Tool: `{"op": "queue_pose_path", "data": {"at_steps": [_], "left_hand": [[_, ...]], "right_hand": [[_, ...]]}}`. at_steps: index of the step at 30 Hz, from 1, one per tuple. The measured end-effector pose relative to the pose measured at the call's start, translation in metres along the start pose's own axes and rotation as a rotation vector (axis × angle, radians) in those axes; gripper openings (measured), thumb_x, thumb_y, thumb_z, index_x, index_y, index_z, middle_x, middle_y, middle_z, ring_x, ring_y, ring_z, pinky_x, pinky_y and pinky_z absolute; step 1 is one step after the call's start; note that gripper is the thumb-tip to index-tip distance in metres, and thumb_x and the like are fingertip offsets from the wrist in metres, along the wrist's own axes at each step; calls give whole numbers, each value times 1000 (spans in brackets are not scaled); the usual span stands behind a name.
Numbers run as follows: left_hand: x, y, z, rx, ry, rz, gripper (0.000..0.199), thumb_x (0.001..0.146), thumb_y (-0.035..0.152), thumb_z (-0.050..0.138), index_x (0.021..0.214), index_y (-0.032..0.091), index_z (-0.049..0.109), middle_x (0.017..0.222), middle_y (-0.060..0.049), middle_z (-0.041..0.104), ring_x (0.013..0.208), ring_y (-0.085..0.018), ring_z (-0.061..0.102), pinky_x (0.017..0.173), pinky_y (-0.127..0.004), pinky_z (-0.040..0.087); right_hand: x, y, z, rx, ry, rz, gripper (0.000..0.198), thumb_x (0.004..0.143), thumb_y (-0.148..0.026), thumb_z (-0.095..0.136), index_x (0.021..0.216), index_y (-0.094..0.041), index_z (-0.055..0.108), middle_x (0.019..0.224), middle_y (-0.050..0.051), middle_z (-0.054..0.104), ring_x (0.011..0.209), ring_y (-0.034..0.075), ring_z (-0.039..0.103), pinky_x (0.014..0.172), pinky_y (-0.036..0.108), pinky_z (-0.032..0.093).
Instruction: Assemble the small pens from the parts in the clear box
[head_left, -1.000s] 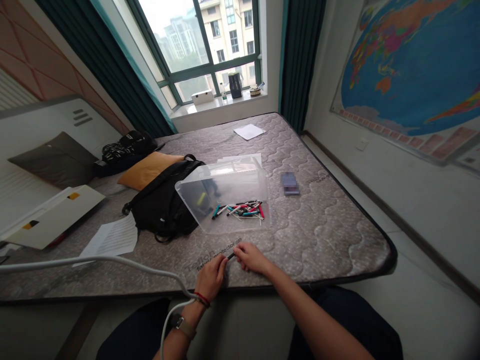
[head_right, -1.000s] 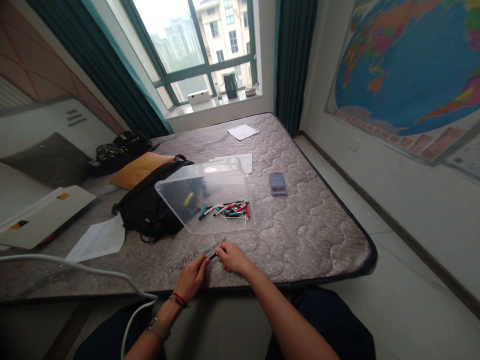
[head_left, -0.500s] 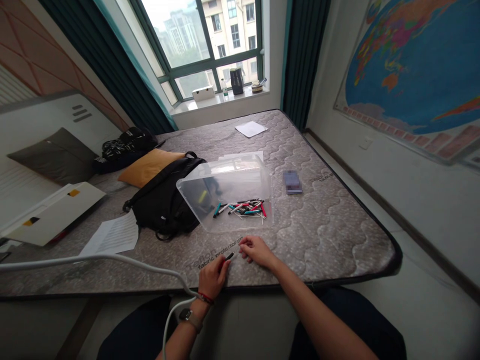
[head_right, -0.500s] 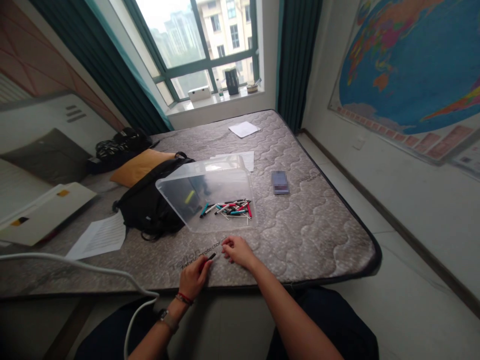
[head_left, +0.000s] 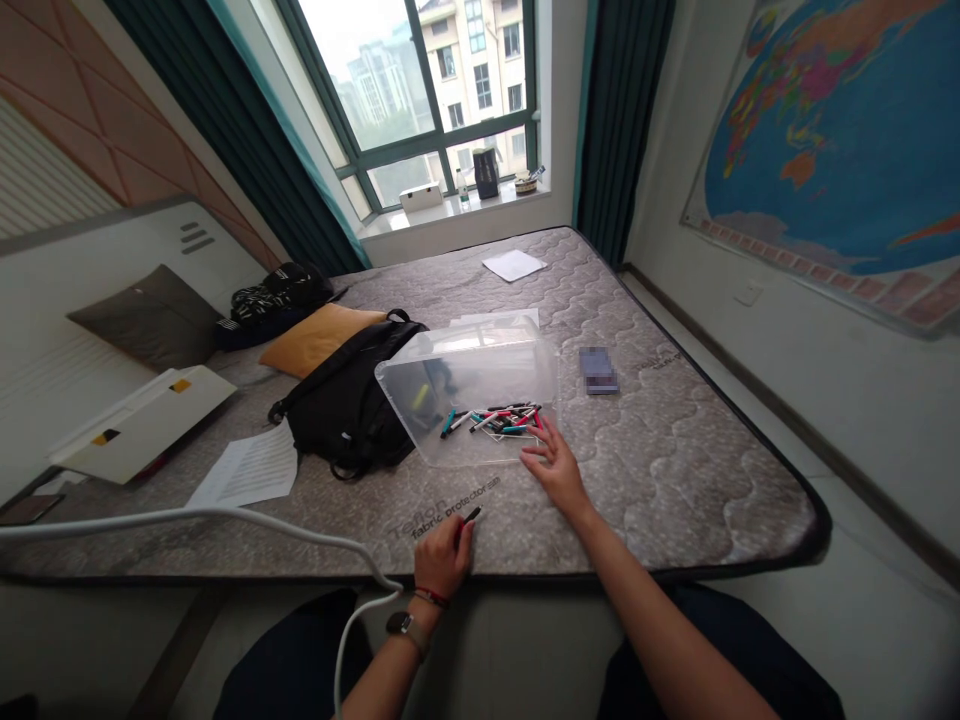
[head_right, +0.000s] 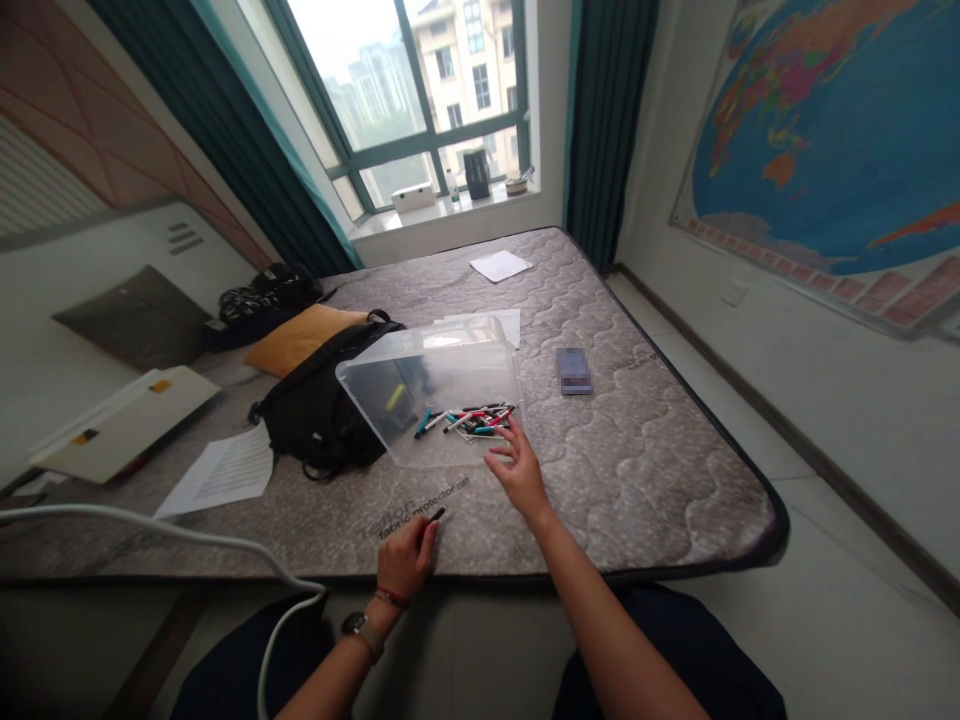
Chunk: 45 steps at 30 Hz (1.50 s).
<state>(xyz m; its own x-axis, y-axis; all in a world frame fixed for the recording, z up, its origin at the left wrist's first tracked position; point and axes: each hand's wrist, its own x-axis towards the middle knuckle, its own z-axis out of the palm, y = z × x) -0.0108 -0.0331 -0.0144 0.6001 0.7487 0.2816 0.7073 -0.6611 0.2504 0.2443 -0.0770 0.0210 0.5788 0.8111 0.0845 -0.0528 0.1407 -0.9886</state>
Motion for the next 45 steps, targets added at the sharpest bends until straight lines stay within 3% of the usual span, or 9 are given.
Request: {"op": "queue_pose_path", "data": {"at_steps": [3,7,12,21,24,29,33,39,45], "left_hand": [[0,2,-1,-5,-5,-5,31,100,38,43,79,22,60,69,-1,67,62,-15,62,57,-26,34],[1,3,-2,1,-17,-7,31,100,38,42,81,23,62,71,-1,68,61,-15,62,56,-26,33],[2,3,-3,14,-40,-7,33,101,39,40,83,23,62,72,-1,69,64,-15,63,57,-26,34],[1,1,-1,25,-36,35,34,101,38,38,85,22,63,74,-3,70,65,-16,64,58,-26,35],[1,0,-1,35,-33,58,34,101,38,39,83,22,62,72,-3,69,64,-16,64,57,-26,36],[-2,-1,-1,10,-39,99,30,101,36,39,88,22,63,74,-3,69,67,-16,65,60,-25,40],[-1,2,0,-40,-43,83,25,100,35,41,95,21,62,76,-3,70,68,-16,66,61,-25,42],[19,25,9,-124,-76,30,27,103,34,36,101,22,60,74,0,70,63,-15,67,55,-25,39],[27,38,15,-81,-36,52,31,103,33,35,91,23,62,73,-2,70,64,-16,66,56,-26,38]], "right_hand": [[0,2,1,28,15,96,47,79,-44,65,118,-18,59,99,8,70,71,17,67,58,27,53],[-15,15,14,-194,-177,195,30,85,-44,57,91,-16,65,74,5,69,54,14,62,47,22,45],[-32,18,28,-392,-440,169,32,95,-37,46,77,-17,64,71,2,68,49,10,60,48,20,42],[-38,12,32,-414,-581,130,25,95,-33,51,84,-17,65,75,1,69,53,10,62,49,18,42],[-42,17,39,-386,-584,145,27,94,-38,54,81,-17,65,69,0,66,50,9,60,47,18,42],[-46,25,48,-284,-630,334,32,89,-48,59,83,-17,61,64,-2,63,44,9,58,36,15,37],[-43,27,49,-232,-638,354,40,88,-54,56,74,-17,56,55,-3,59,39,9,54,34,15,37],[-36,30,46,-96,-477,444,52,85,-68,49,70,-18,53,47,-6,52,34,9,51,32,17,35],[-32,32,44,-191,-379,415,52,86,-65,47,65,-18,54,39,-5,47,31,10,47,32,17,33]]}}
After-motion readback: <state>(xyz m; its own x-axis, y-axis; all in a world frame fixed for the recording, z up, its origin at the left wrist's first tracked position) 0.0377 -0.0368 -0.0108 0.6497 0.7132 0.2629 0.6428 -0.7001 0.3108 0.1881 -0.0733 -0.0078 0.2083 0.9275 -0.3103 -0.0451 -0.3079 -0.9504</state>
